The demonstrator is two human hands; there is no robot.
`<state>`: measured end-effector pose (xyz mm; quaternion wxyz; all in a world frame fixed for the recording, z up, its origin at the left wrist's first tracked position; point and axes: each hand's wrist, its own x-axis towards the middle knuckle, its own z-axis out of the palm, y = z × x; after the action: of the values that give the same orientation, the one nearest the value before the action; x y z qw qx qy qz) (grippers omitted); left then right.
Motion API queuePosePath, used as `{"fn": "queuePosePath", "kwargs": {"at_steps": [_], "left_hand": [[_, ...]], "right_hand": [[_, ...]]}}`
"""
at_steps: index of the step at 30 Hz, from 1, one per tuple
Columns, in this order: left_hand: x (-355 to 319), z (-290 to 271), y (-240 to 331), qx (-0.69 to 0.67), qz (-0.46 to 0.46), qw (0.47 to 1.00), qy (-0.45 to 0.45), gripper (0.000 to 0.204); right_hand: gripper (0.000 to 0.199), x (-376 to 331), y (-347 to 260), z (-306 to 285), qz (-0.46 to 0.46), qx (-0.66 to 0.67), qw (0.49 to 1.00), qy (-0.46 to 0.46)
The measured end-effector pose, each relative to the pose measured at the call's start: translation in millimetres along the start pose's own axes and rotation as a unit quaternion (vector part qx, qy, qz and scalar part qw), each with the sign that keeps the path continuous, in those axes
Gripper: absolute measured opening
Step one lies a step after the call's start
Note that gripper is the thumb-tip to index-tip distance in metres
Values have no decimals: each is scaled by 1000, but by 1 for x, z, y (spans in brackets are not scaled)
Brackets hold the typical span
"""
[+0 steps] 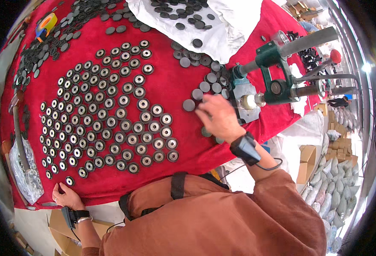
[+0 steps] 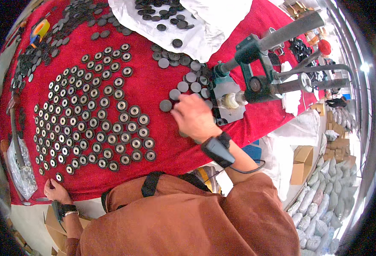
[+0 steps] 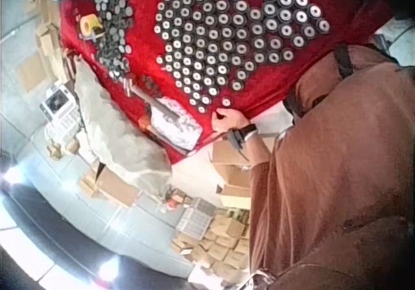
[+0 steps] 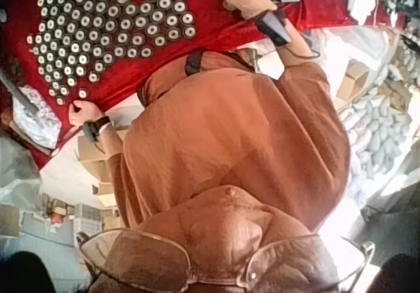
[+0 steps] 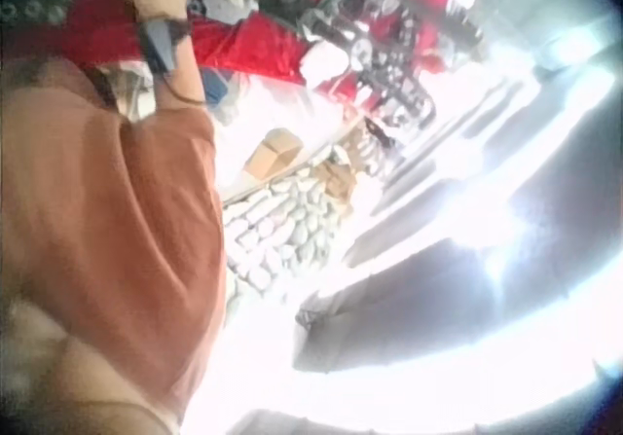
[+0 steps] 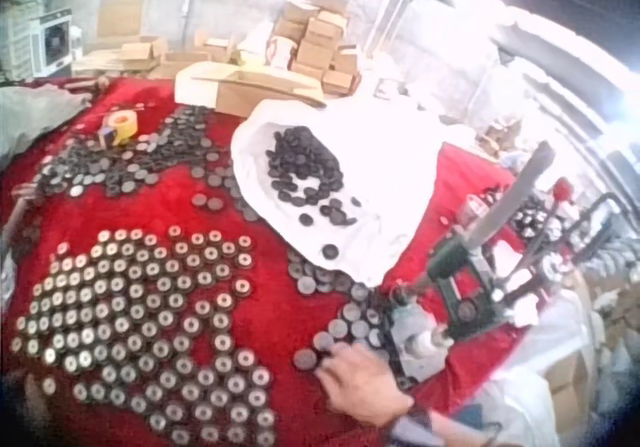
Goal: The person is assembling small circular metal components with rubber gaskets or inserts and then tapping them with a mallet.
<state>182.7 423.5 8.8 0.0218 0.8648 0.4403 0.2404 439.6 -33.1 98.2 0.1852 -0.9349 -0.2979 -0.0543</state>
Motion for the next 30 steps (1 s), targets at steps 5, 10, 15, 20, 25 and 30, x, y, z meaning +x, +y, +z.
{"fn": "queuePosePath", "kwargs": {"at_steps": [5,10,15,20,25,30], "left_hand": [[2,-2,10,6,-14,1000,-9,27],[1,-2,7,-5,-23,1000,-10,27],[0,0,7,-13,-37,999,-13,26],[1,3,3,1,0,1000,4,26],[1,2,3,-6,-19,1000,-1,25],[1,1,5,9,-22,1000,1,24]], "right_hand": [[41,12,15,13,14,-109,994,24],[43,-9,8,16,26,-87,995,-31],[26,5,30,-3,53,-64,991,102],[37,57,82,-10,294,-154,943,-25],[61,108,84,-22,410,-118,883,-193],[55,113,84,7,382,-81,910,-141]]}}
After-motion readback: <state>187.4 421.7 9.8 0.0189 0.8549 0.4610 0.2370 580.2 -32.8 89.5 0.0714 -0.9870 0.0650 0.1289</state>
